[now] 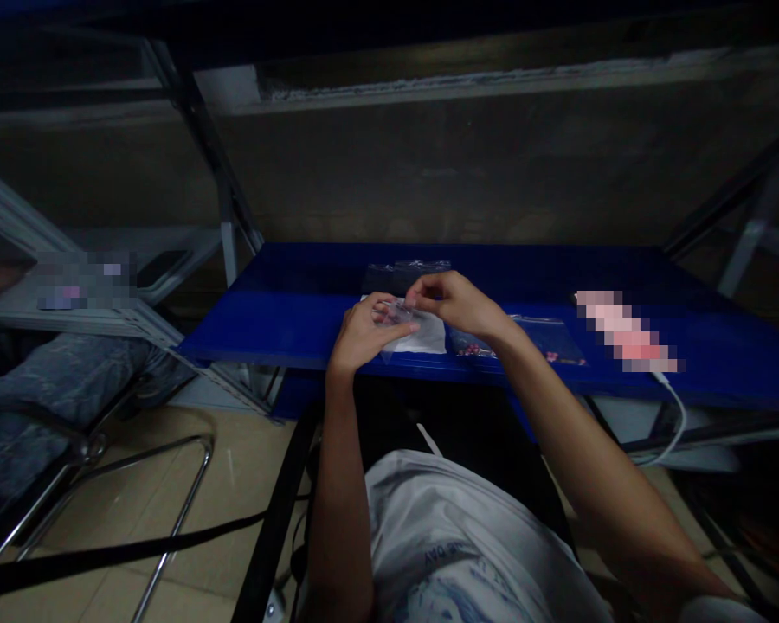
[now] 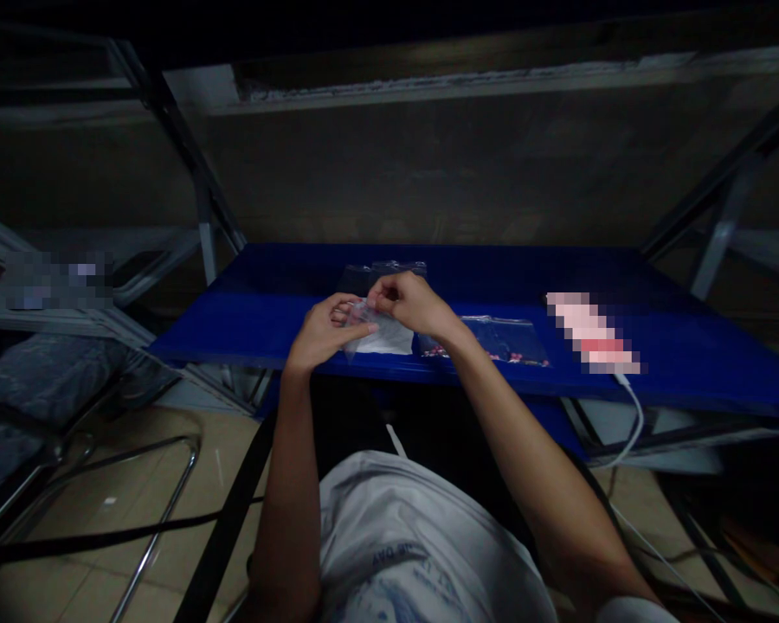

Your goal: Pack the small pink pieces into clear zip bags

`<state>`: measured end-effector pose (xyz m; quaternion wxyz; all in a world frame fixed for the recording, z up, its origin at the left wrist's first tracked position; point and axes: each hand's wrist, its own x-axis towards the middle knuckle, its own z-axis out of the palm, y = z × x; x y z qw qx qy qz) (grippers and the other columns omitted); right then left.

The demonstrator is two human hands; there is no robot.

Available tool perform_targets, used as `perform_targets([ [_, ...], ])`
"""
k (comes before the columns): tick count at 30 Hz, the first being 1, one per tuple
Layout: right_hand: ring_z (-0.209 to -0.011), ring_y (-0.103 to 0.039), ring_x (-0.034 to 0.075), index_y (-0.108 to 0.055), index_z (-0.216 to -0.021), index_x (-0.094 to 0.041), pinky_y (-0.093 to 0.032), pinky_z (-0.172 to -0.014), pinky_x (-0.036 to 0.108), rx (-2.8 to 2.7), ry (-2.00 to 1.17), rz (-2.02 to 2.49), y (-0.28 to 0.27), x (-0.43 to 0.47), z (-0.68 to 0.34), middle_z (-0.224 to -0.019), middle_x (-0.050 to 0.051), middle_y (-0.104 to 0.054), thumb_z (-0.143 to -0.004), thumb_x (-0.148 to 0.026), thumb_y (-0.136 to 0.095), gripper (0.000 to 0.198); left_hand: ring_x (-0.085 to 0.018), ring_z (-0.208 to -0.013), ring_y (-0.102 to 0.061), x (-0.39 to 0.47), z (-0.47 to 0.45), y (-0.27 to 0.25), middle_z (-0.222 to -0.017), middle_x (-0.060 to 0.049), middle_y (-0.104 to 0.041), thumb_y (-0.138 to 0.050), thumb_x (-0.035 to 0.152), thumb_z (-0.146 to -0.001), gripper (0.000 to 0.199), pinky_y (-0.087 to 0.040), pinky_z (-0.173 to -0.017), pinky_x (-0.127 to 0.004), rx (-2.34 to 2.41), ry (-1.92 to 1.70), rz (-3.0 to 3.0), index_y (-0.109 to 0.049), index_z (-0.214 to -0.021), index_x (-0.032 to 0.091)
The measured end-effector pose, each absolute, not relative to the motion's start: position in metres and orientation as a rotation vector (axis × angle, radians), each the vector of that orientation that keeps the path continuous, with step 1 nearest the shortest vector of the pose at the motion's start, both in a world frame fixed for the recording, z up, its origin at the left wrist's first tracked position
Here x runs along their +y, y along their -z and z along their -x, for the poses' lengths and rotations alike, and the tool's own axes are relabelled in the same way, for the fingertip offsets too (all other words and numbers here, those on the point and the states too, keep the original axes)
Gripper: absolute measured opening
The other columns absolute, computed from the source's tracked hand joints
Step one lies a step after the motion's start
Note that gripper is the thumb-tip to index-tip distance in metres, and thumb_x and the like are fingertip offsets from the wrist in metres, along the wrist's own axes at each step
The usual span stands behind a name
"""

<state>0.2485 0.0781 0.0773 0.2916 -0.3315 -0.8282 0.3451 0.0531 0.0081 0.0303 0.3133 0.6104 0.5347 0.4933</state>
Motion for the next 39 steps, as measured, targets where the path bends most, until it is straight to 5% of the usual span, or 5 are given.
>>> perform_targets([
  [17, -0.095, -0.075, 0.022, -0.082, -0.103, -0.015, -0.047, -0.079, 0.024, -2.452, -0.324, 1.384, -0.025, 0.126, -0.232, -0.102, 0.012, -0.081, -0.089, -0.006, -0.061, 0.028, -0.019, -0.088, -0.07, 0.008, -0.049, -0.03, -0.1, -0.008, -0.075, -0.094, 0.048, -0.067, 0.057, -0.055, -0.078, -0.03, 1.458, -1.313, -1.635, -0.074, -0.111, 0.019],
  [26, -0.089, -0.073, 0.021, -0.081, -0.094, -0.015, -0.046, -0.076, 0.025, -2.359, -0.382, 1.357, -0.037, 0.116, -0.238, -0.095, 0.011, -0.081, -0.087, -0.006, -0.06, 0.024, -0.019, -0.087, -0.069, 0.007, -0.049, -0.03, -0.1, -0.008, -0.075, -0.092, 0.05, -0.068, 0.056, -0.054, -0.078, -0.029, 1.459, -1.311, -1.647, -0.075, -0.111, 0.019],
  [31, -0.076, -0.068, 0.019, -0.078, -0.092, -0.015, -0.047, -0.07, 0.027, -2.156, -0.721, 1.12, -0.064, 0.088, -0.252, -0.086, 0.008, -0.078, -0.09, -0.029, -0.068, 0.017, -0.018, -0.089, -0.069, 0.007, -0.05, -0.031, -0.099, -0.006, -0.074, -0.095, 0.042, -0.065, 0.055, -0.054, -0.08, -0.029, 1.406, -1.315, -1.647, -0.075, -0.111, 0.02],
  [39, -0.086, -0.069, 0.021, -0.081, -0.092, -0.018, -0.048, -0.078, 0.029, -2.19, -0.795, 0.954, -0.082, 0.046, -0.252, -0.092, 0.006, -0.08, -0.09, -0.028, -0.066, 0.018, -0.02, -0.096, -0.069, 0.004, -0.058, -0.04, -0.102, -0.006, -0.074, -0.097, 0.034, -0.064, 0.056, -0.054, -0.087, -0.031, 1.28, -1.274, -1.669, -0.074, -0.113, 0.02],
])
